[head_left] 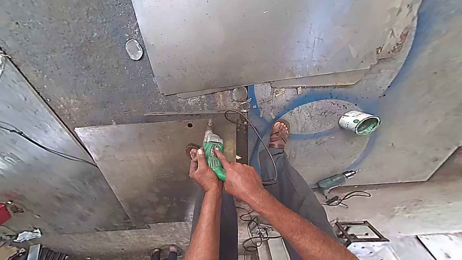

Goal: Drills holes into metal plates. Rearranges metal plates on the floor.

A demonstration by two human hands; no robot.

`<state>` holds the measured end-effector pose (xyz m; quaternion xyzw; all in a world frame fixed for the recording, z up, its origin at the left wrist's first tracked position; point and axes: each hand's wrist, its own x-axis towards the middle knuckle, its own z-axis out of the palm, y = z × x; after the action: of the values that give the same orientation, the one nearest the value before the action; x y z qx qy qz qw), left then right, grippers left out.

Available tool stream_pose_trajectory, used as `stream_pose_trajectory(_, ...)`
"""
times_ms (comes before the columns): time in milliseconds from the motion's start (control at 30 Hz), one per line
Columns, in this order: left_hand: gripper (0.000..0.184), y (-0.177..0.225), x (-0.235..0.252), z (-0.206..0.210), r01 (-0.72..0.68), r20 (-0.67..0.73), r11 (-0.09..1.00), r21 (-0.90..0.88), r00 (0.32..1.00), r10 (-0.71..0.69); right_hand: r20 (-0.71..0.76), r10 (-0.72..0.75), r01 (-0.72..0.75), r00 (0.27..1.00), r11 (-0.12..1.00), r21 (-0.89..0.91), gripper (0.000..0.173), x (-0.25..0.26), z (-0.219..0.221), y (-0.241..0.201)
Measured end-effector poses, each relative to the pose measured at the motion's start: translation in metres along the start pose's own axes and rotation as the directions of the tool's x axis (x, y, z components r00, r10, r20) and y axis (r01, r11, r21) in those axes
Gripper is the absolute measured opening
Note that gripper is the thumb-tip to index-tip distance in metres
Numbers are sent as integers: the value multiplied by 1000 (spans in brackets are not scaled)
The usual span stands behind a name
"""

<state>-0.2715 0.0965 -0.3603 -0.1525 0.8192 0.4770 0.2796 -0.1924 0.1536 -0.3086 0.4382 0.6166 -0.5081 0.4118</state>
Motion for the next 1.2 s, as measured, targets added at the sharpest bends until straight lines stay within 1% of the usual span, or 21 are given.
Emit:
stream_pose_trajectory(267,25,2,2,3,17,-14,1000,-3,1000,-17,4,-9,9,1000,1000,-11,104,1,-7,-1)
stream_pose_trajectory(400,24,2,1,5,2,-14,1000,-4,1000,-2,-2,-11,11,1000,1000,-12,103,2,-8,0)
stream_pose_trajectory(533,27,-2,-3,1,49,-56,998,-35,997,-51,12,-34,35,999,997,-76,101,1,-13,-3)
stream_pose_trajectory(600,28,-2,-4,-5,49,-54,998,-33,997,-50,19,-34,35,999,997,-64,101,-2,-7,-4)
stream_pose_trajectory(867,26,0,-4,2,24,-49,1000,-8,998,-24,35,-16,18,999,999,-40,104,1,-10,1)
stream_pose_trajectory(1033,25,-1,-6,8,17,-42,1000,-11,999,-17,3,-33,33,999,999,-38,102,3,-11,6)
stream_pose_trajectory(1200,25,0,-6,9,13,-42,1000,-4,999,-13,6,-25,25,1000,999,-22,101,3,-10,8)
